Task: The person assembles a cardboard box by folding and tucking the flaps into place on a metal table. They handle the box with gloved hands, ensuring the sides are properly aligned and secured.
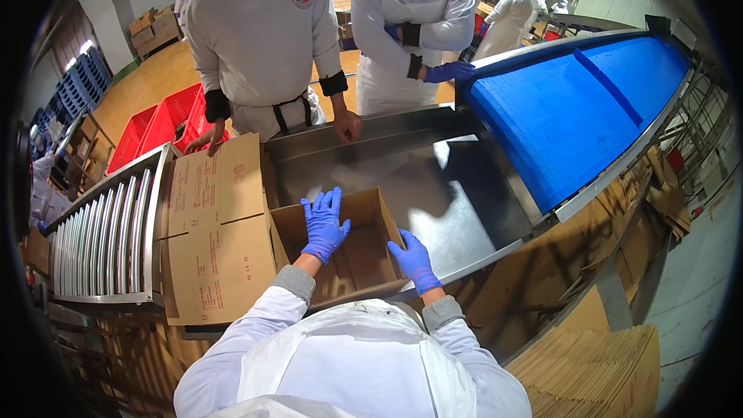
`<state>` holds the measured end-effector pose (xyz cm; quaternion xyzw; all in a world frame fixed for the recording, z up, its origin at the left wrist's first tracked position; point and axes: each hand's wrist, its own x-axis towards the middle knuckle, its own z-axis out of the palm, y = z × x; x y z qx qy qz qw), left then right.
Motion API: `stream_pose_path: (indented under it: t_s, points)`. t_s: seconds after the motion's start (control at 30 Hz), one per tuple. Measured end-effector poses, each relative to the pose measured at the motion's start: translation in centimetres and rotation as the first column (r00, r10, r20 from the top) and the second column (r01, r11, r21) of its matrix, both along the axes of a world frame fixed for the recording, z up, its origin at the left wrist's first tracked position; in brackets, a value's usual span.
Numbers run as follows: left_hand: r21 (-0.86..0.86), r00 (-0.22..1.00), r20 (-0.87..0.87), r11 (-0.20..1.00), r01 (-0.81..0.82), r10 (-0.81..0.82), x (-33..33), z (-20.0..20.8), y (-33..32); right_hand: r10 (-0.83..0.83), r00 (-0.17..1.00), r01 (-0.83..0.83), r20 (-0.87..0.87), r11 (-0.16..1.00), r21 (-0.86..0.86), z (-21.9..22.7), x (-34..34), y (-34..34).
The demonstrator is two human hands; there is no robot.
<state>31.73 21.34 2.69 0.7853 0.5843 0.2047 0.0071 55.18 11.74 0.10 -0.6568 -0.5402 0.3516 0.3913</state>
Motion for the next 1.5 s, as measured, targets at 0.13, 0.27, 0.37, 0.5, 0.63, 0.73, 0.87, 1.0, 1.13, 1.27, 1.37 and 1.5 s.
stream_pose_path:
  t_s: [0.13, 0.27, 0.37, 0.5, 0.63, 0.73, 0.87, 1.0, 1.13, 1.27, 1.37, 1.5]
  points:
    - [0.021, 1.0, 0.004, 1.0, 0.007, -0.007, 0.0, -0.3, 0.0, -0.001, 1.0, 0.001, 0.03, 1.0, -0.004, 0.0, 0.1, 0.0]
    - [0.025, 1.0, -0.007, 1.0, 0.009, -0.009, -0.1, -0.4, 0.0, -0.002, 1.0, 0.002, 0.004, 1.0, -0.017, 1.0, -0.2, -0.2]
    - [0.027, 1.0, -0.007, 1.0, 0.012, -0.012, 0.0, -0.5, 0.1, -0.016, 1.0, 0.015, -0.019, 1.0, -0.01, 1.1, -0.3, -0.3]
    - [0.027, 1.0, -0.005, 1.0, 0.015, -0.015, -0.2, -0.9, 0.3, -0.008, 0.999, 0.007, -0.045, 1.0, -0.018, 1.6, -0.5, -0.2]
    - [0.029, 1.0, 0.006, 1.0, 0.011, -0.011, -0.2, -0.8, 0.3, -0.004, 1.0, 0.003, -0.017, 1.0, -0.017, 2.0, -0.6, -0.2]
    - [0.028, 1.0, 0.013, 1.0, 0.014, -0.014, -0.1, -0.7, 0.3, -0.006, 1.0, 0.006, 0.007, 1.0, 0.002, 1.1, -0.2, -0.1]
    - [0.016, 1.0, 0.019, 1.0, 0.005, -0.005, 0.0, -0.4, 0.2, -0.014, 0.999, 0.013, -0.05, 1.0, -0.017, 1.9, -0.6, -0.4]
    - [0.018, 1.0, 0.02, 1.0, 0.008, -0.008, 0.0, -0.6, 0.3, -0.011, 0.999, 0.01, -0.048, 1.0, -0.018, 1.8, -0.5, -0.3]
    - [0.025, 1.0, 0.006, 1.0, 0.007, -0.007, -0.1, -0.9, 0.4, -0.008, 0.999, 0.007, -0.042, 1.0, -0.018, 2.2, -0.6, -0.4]
    - [0.014, 1.0, -0.009, 1.0, 0.007, -0.007, 0.0, -0.7, 0.4, -0.016, 0.997, 0.015, -0.08, 1.0, -0.007, 1.8, -0.5, -0.3]
    - [0.004, 1.0, -0.007, 1.0, 0.009, -0.008, 0.0, -0.5, 0.4, -0.028, 0.999, 0.027, -0.041, 1.0, -0.006, 1.4, -0.4, -0.2]
    - [0.012, 1.0, 0.007, 1.0, 0.012, -0.012, -0.2, -0.8, 0.5, -0.021, 0.999, 0.021, -0.038, 1.0, -0.006, 1.3, -0.5, -0.1]
